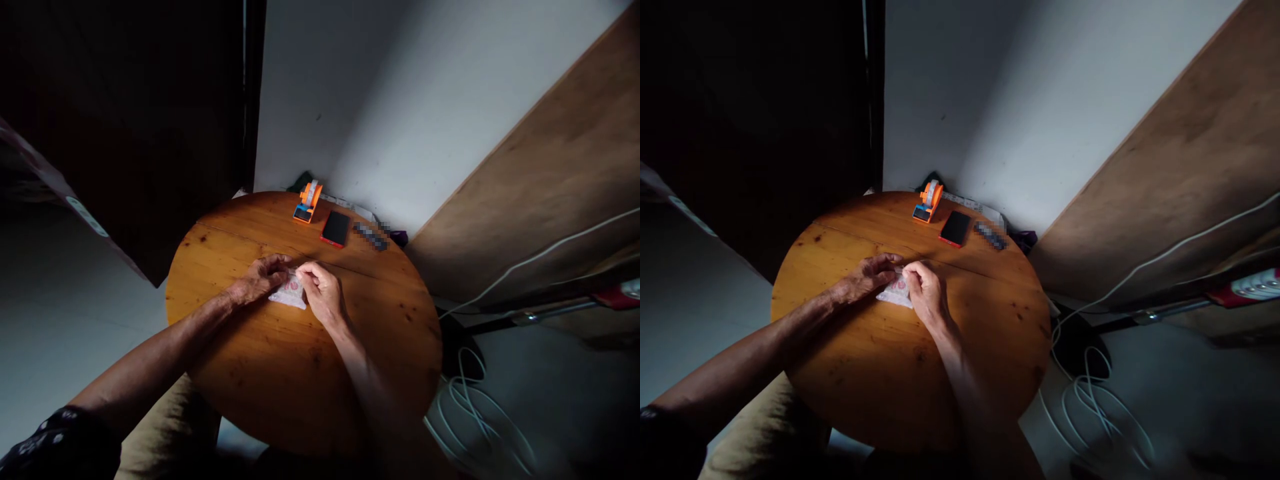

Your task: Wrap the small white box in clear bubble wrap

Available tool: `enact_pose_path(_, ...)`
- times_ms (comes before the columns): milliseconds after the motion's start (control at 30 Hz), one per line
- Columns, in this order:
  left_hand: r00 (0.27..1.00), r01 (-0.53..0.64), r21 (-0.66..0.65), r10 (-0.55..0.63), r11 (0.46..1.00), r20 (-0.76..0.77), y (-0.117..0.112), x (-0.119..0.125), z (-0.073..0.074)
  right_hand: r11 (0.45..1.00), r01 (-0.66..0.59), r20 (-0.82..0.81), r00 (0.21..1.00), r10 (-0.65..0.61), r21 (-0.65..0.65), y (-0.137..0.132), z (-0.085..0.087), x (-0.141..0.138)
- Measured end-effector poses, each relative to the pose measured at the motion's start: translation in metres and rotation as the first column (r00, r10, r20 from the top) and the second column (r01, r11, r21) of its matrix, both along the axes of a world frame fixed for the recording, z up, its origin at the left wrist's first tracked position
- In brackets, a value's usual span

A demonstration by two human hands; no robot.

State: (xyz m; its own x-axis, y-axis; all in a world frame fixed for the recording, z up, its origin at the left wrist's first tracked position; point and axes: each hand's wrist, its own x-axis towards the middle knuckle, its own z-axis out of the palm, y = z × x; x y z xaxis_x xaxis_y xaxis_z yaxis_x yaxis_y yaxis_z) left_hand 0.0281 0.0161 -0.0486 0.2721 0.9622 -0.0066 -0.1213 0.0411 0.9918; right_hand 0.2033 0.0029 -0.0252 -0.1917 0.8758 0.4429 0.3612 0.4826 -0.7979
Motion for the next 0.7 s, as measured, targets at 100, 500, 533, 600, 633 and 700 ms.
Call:
enact_pose_path(100,1.000,-0.002,0.026,0.002,1.000,-0.012,0.000,0.000,0.002,0.996,-0.034,0.051,0.998,0.029,0.085,-0.004,0.003,0.000)
enact_pose_path(500,0.995,0.063,0.025,-0.060,0.998,-0.085,-0.002,-0.003,0.011,0.954,-0.076,0.355,0.934,-0.034,0.292,-0.015,0.003,0.001)
enact_pose_path(533,0.994,0.068,0.021,-0.066,0.997,-0.086,-0.002,-0.003,0.011,0.953,-0.088,0.375,0.926,-0.030,0.292,-0.016,0.003,0.002)
enact_pose_path(600,0.993,0.074,0.022,-0.072,0.997,-0.096,-0.003,-0.003,0.012,0.951,-0.115,0.402,0.915,-0.010,0.286,-0.016,0.003,0.005)
enact_pose_path(633,0.992,0.072,0.026,-0.069,0.997,-0.103,-0.003,-0.003,0.013,0.951,-0.128,0.410,0.912,0.002,0.282,-0.017,0.004,0.006)
enact_pose_path(700,0.992,0.066,0.028,-0.062,0.997,-0.113,-0.003,-0.003,0.013,0.951,-0.150,0.419,0.908,0.023,0.271,-0.017,0.005,0.007)
